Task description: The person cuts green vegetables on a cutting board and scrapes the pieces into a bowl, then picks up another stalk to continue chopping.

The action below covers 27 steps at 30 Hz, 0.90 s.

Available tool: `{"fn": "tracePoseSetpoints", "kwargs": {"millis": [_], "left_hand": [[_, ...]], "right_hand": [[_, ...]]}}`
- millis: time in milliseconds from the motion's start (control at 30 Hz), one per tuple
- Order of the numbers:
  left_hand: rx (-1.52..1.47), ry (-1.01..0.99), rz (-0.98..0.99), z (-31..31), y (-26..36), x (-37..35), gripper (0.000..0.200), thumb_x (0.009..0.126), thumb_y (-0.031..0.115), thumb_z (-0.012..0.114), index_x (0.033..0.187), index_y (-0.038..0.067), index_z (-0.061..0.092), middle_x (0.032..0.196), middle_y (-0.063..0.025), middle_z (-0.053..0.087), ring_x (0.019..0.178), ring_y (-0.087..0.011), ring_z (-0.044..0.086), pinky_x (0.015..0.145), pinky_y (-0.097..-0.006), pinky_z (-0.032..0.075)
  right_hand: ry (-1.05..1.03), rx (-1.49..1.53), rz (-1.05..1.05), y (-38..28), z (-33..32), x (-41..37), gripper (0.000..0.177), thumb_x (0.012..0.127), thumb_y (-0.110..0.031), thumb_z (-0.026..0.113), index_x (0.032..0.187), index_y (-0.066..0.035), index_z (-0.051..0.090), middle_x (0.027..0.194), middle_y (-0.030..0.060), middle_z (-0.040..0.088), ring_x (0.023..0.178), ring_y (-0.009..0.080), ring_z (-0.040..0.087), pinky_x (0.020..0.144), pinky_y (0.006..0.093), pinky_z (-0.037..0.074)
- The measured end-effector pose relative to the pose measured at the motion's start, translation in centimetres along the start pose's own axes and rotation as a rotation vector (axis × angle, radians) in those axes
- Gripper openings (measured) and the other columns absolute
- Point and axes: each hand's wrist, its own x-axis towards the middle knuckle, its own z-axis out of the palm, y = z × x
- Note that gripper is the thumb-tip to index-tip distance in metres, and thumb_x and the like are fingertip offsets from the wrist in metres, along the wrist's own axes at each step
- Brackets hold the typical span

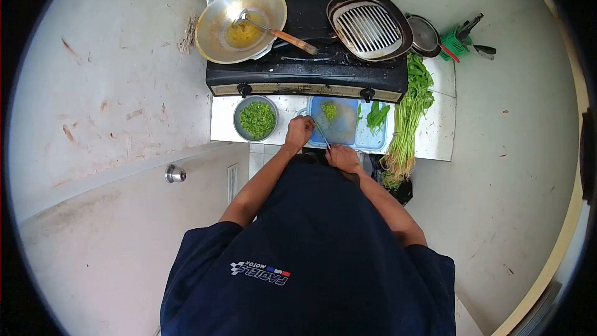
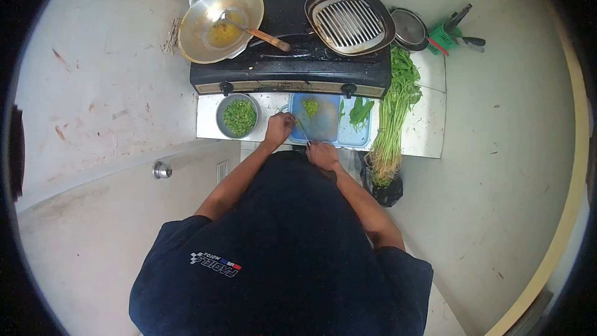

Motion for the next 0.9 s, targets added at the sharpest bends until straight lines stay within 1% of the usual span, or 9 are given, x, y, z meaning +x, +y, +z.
{"fn": "tracePoseSetpoints", "kwargs": {"millis": [133,200,333,433,500,533,633,667,900], "left_hand": [[-0.005,0.003,0.015,0.1,0.5,-0.3,0.009,0.081,-0.001,0.067,0.088,0.001,0.073,0.081,-0.0212,0.066,0.076,-0.0378,0.069,0.072,-0.0441,0.056],[-0.031,0.016,0.041,0.0,0.6,-0.4,0.009,0.082,-0.001,0.067,0.088,0.000,0.072,0.080,-0.0214,0.065,0.075,-0.0388,0.067,0.071,-0.0445,0.055],[0.067,-0.013,0.084,0.1,0.6,-0.2,0.008,0.082,-0.002,0.067,0.088,0.000,0.071,0.078,-0.0206,0.063,0.073,-0.0392,0.065,0.069,-0.0452,0.053],[0.086,-0.003,0.094,0.0,0.8,-0.5,0.007,0.082,-0.002,0.067,0.087,0.000,0.070,0.077,-0.0202,0.062,0.072,-0.0388,0.064,0.068,-0.0455,0.052],[0.095,0.014,0.075,0.2,1.3,-0.6,0.006,0.082,-0.002,0.067,0.087,0.001,0.070,0.077,-0.0200,0.062,0.071,-0.0387,0.063,0.068,-0.0455,0.052],[0.092,0.013,0.058,0.3,1.6,-0.8,0.006,0.082,-0.002,0.067,0.087,0.000,0.069,0.078,-0.0194,0.062,0.070,-0.0367,0.063,0.067,-0.0446,0.051],[0.040,0.031,0.008,0.4,2.1,-1.3,0.005,0.083,-0.001,0.068,0.088,0.000,0.068,0.078,-0.0183,0.063,0.070,-0.0341,0.064,0.067,-0.0431,0.052],[0.085,0.005,0.000,0.2,2.3,-1.6,0.006,0.088,0.003,0.068,0.093,0.000,0.070,0.082,-0.0173,0.069,0.073,-0.0283,0.069,0.070,-0.0390,0.055],[0.117,0.012,0.042,0.4,2.1,-1.5,0.008,0.086,0.003,0.071,0.093,-0.001,0.070,0.083,-0.0170,0.066,0.071,-0.0298,0.066,0.068,-0.0395,0.054]], "right_hand": [[-0.081,0.036,0.008,-0.8,-2.6,-1.4,0.037,0.097,-0.032,0.057,0.087,0.001,0.071,0.079,0.0227,0.072,0.072,0.0390,0.073,0.066,0.0496,0.059],[-0.076,0.036,0.035,-0.7,-2.4,-1.5,0.037,0.097,-0.032,0.057,0.087,0.000,0.072,0.080,0.0217,0.072,0.072,0.0381,0.073,0.066,0.0490,0.059],[-0.068,0.033,0.048,-0.7,-2.6,-0.6,0.037,0.096,-0.033,0.058,0.089,-0.001,0.073,0.081,0.0204,0.073,0.074,0.0372,0.073,0.069,0.0496,0.059],[-0.038,0.104,0.045,-0.5,-2.6,0.1,0.034,0.095,-0.031,0.059,0.087,0.000,0.070,0.076,0.0241,0.071,0.070,0.0408,0.071,0.067,0.0506,0.057],[-0.085,0.075,0.066,-0.4,-2.5,0.8,0.035,0.096,-0.033,0.057,0.090,-0.002,0.072,0.082,0.0215,0.073,0.076,0.0385,0.073,0.072,0.0509,0.058],[-0.109,0.059,0.075,-0.3,-2.4,1.1,0.036,0.097,-0.034,0.057,0.091,-0.002,0.073,0.084,0.0202,0.073,0.080,0.0374,0.074,0.074,0.0511,0.058],[-0.025,0.044,0.018,0.4,-2.5,1.5,0.035,0.096,-0.032,0.059,0.088,0.000,0.071,0.077,0.0236,0.072,0.073,0.0412,0.072,0.070,0.0506,0.058],[-0.024,0.061,0.038,0.5,-2.6,1.6,0.036,0.096,-0.032,0.059,0.088,0.000,0.071,0.078,0.0237,0.072,0.074,0.0414,0.072,0.071,0.0508,0.058],[-0.014,0.101,0.113,2.6,-3.4,2.2,0.036,0.096,-0.033,0.059,0.089,0.000,0.070,0.083,0.0242,0.072,0.077,0.0419,0.072,0.073,0.0521,0.058]]}}
